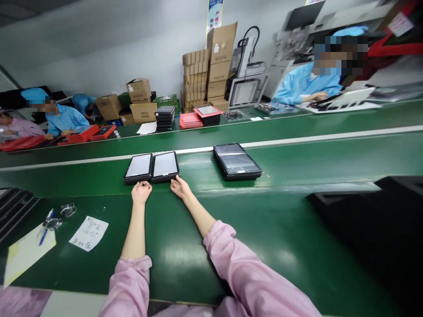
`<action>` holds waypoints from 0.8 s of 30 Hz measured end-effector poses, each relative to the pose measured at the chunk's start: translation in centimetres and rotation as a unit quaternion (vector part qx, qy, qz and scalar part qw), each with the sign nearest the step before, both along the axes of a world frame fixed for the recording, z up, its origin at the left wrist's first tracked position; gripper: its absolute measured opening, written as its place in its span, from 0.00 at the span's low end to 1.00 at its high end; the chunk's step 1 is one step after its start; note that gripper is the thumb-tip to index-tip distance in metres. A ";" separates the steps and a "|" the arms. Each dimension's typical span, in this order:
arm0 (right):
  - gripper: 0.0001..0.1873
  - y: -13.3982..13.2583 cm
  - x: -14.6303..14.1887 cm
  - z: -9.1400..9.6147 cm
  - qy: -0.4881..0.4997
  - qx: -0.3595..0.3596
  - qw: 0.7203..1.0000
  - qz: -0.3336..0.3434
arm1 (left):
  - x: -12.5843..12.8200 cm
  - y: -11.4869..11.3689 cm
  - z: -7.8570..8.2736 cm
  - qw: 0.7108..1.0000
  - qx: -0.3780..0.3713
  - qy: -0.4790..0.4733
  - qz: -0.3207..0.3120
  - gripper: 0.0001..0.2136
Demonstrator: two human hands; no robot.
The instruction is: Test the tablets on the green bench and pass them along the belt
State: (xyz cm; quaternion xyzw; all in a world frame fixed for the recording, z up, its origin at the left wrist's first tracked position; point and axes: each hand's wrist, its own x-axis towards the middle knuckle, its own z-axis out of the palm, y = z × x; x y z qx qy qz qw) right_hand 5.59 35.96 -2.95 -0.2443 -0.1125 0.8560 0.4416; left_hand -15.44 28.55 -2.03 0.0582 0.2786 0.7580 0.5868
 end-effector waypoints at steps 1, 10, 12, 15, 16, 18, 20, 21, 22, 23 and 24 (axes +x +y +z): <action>0.15 0.0 0.8 0.1 -0.008 0.008 1.000 -0.013 | 0.5 -0.2 0.2 1.000 -0.003 0.005 -0.022 0.10; 0.16 -6.5 11.5 0.0 -0.050 0.077 0.995 -0.024 | 5.1 -6.0 -0.2 0.984 -0.079 0.059 -0.150 0.08; 0.16 -9.2 13.8 -0.2 -0.060 0.078 0.995 -0.015 | 6.5 -8.1 -0.8 0.980 -0.100 0.065 -0.157 0.10; 0.17 -13.5 17.1 -0.6 -0.092 0.084 0.992 0.000 | 8.9 -12.1 -1.5 0.975 -0.126 0.068 -0.171 0.12; 0.19 -15.0 18.2 -0.8 -0.109 0.084 0.990 0.007 | 9.7 -13.7 -1.6 0.973 -0.132 0.067 -0.178 0.13; 0.23 -18.0 20.3 -1.0 -0.150 0.074 0.986 0.020 | 11.3 -17.0 -1.7 0.969 -0.135 0.072 -0.196 0.14; 0.26 -21.1 22.2 -1.1 -0.199 0.051 0.978 0.034 | 12.8 -20.2 -1.8 0.964 -0.134 0.078 -0.214 0.14; 0.28 -22.5 23.2 -1.1 -0.226 0.040 0.972 0.040 | 13.4 -21.8 -1.8 0.962 -0.137 0.082 -0.224 0.14; 0.30 -23.8 24.3 -0.9 -0.253 0.032 0.966 0.048 | 13.8 -23.2 -1.8 0.958 -0.142 0.085 -0.233 0.14; 0.31 -25.0 25.3 -0.7 -0.281 0.028 0.958 0.058 | 14.1 -24.5 -1.7 0.954 -0.151 0.087 -0.242 0.13; 0.33 -26.0 26.4 -0.4 -0.310 0.030 0.947 0.075 | 14.2 -25.7 -1.5 0.949 -0.164 0.092 -0.254 0.14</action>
